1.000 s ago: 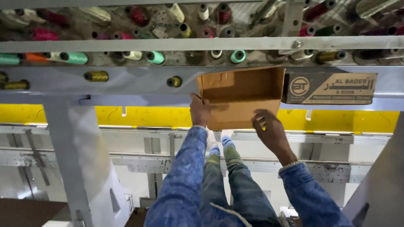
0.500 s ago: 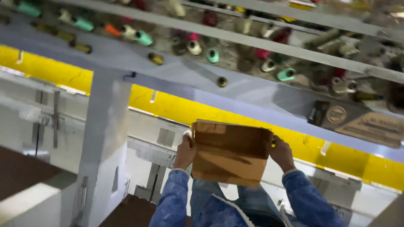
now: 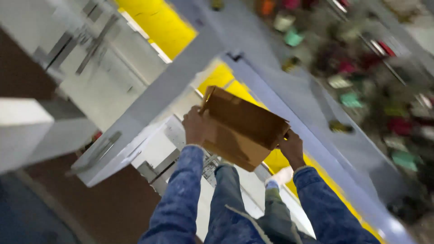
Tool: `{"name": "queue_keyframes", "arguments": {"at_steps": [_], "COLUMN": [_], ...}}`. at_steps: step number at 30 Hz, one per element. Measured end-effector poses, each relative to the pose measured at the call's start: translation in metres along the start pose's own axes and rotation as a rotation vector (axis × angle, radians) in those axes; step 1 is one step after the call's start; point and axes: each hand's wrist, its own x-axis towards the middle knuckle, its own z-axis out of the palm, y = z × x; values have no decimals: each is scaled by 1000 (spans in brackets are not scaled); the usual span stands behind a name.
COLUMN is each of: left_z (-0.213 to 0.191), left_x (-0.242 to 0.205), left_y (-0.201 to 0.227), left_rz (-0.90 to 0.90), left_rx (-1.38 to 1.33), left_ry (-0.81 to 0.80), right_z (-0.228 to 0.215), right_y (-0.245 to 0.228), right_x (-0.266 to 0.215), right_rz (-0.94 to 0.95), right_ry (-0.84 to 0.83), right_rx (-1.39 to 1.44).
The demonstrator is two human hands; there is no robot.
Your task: Placing and removing green thread cones on spindles of a textile machine from a cardboard box.
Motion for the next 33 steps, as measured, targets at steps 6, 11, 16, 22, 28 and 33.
{"name": "queue_keyframes", "arguments": {"at_steps": [6, 11, 16, 22, 28, 33], "left_z": [-46, -41, -1, 43, 79, 103], "left_x": [61, 2, -114, -181, -138, -81], "left_y": [-75, -163, -233, -256, -229, -145], "left_rz": [10, -247, -470, -803, -615, -279], "left_rx": [-20, -21, 72, 137, 91, 93], "left_ry": [486, 439, 207, -11, -50, -83], "right_z": [114, 214, 267, 249, 179, 92], "right_y": [-95, -133, -165, -184, -100, 13], "right_x": [97, 166, 182, 167, 115, 40], "right_rz": [53, 129, 236, 380, 219, 268], "right_ry": [-104, -238, -165, -339, -523, -344], "right_rx": [206, 548, 557, 495, 690, 471]}}
